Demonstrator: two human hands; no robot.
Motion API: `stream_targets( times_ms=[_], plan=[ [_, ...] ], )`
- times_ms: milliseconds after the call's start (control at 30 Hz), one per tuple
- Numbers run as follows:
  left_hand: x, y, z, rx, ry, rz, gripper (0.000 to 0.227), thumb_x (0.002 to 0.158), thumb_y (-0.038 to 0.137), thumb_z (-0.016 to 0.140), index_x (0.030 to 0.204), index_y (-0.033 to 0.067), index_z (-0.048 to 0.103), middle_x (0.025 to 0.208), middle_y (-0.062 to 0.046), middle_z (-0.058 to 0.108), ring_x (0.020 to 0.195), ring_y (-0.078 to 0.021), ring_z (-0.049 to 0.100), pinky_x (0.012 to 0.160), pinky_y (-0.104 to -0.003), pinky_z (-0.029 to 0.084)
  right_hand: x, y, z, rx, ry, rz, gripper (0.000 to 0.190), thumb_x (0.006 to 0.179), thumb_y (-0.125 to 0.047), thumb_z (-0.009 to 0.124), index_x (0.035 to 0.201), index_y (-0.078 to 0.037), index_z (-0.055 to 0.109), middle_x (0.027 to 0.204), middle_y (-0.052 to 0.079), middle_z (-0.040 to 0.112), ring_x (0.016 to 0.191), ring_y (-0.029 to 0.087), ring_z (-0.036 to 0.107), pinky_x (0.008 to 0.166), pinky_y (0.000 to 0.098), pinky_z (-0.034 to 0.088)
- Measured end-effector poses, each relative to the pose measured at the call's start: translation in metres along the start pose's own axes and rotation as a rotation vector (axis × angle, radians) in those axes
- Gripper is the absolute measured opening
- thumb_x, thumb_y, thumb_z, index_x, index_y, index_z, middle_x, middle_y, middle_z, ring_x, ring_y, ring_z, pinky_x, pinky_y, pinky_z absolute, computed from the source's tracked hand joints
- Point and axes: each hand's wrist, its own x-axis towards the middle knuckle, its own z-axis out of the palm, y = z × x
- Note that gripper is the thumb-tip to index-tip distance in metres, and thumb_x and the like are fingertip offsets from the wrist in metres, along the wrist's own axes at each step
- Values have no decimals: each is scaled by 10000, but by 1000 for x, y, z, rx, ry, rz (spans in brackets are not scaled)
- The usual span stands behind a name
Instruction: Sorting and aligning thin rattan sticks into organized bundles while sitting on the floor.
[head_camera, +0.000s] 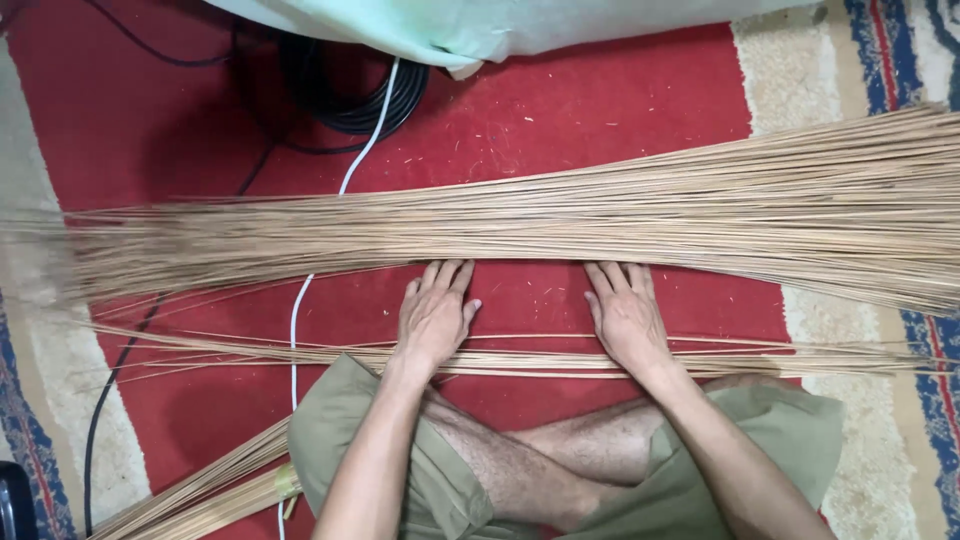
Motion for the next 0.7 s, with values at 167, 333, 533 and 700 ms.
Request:
stream_targets(
  times_ms=[167, 333, 533, 700],
  plan=[
    [35, -13, -9, 4, 33, -64, 663, 997, 332, 588, 1587, 124, 371, 1608, -57, 366, 1458, -280, 336, 1145, -492, 370, 35, 15, 3, -43, -1, -6, 542, 1000, -382, 548, 1491, -153, 525, 1417, 45, 540, 1366, 318, 447, 1172, 570, 379],
    [43, -6, -38, -25, -28, -117, 761, 963, 324, 647, 1609, 94, 317, 1699, -67, 222, 1446, -314, 333, 1150, -506, 376, 69, 9, -23, -7, 25, 11, 664, 922, -434, 662, 1504, -146, 521, 1448, 44, 527, 1389, 320, 429, 1169, 580, 381],
    [20, 22, -18, 20, -273, 66, 966, 734, 572, 835, 1480, 62, 494, 1523, -141, 427, 1396, -337, 387, 1130, -520, 388, 76, 14, -16, -9, 10, 53, 732, 862, -482, 719, 1485, -144, 539, 1404, 31, 535, 1348, 270, 458, 1211, 520, 345],
    [12, 32, 50, 163, -402, 240, 1126, 480, 317, 995, 1432, 55, 454, 1451, -188, 453, 1392, -375, 379, 1121, -609, 375, 68, 12, -15, -30, 19, 57, 672, 916, -487, 672, 1486, -157, 538, 1377, 28, 552, 1340, 241, 471, 1196, 483, 348]
  ],
)
